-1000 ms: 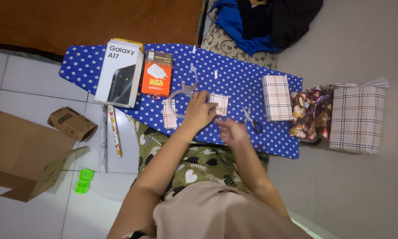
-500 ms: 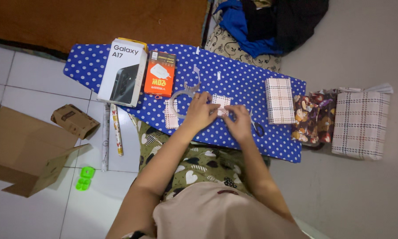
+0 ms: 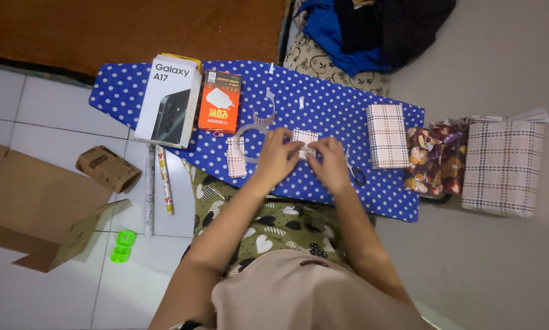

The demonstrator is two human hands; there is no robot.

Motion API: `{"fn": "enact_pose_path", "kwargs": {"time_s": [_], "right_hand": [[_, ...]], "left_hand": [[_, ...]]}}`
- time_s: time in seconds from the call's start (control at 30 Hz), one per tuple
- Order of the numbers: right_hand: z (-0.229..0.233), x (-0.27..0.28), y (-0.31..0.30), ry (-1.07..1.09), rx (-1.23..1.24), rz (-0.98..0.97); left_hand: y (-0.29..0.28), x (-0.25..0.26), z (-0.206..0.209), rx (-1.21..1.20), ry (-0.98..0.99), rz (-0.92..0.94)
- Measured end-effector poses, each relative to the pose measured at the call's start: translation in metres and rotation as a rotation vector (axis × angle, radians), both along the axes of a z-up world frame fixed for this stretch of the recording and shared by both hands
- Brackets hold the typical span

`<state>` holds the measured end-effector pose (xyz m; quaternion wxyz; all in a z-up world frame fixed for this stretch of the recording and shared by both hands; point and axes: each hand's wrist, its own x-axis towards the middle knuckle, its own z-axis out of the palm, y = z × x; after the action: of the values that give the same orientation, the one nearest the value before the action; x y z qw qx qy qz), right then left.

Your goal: The person tapes small patterned boxes on a blue polka-dot ironing board, using clear tape and scissors. They repeatedly apply tape to the boxes, cut the tape, and smooth it down, handling the boxes one at a time.

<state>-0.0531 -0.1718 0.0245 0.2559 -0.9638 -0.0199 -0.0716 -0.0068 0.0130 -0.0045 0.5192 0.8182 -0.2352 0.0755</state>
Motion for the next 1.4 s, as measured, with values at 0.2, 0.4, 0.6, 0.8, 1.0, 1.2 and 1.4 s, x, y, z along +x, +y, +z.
{"fn": "enact_pose_path", "kwargs": {"time_s": [0.2,0.4,0.6,0.8,1.0,1.2,1.4], "right_hand": [[0.003,0.004,-0.003,0.034,0.026,0.012],[0.004,0.002,-0.003,0.057,0.070,-0.005],[0.007,0.002,-0.002,0.036,0.065,0.020],[0.013,0.002,0.001,0.045,0.022,0.017],[0.019,0.006,0.009,-0.085,-0.064,0.066],[0.023,0.006,0.011,-0.063,-0.062,0.041],[0.024,0.010,0.011,-0.097,-0.103,0.081]], "left_hand": [[-0.012,-0.035,0.003,0.000,0.110,0.213],[-0.033,-0.044,-0.008,-0.122,0.242,0.307],[-0.045,-0.040,-0.020,-0.178,0.315,0.357],[-0.044,-0.041,-0.025,-0.146,0.326,0.355],[-0.044,-0.038,-0.025,-0.131,0.346,0.357],[-0.046,-0.043,-0.037,-0.167,0.359,0.359],[-0.049,-0.039,-0.051,-0.424,0.676,0.265]]}}
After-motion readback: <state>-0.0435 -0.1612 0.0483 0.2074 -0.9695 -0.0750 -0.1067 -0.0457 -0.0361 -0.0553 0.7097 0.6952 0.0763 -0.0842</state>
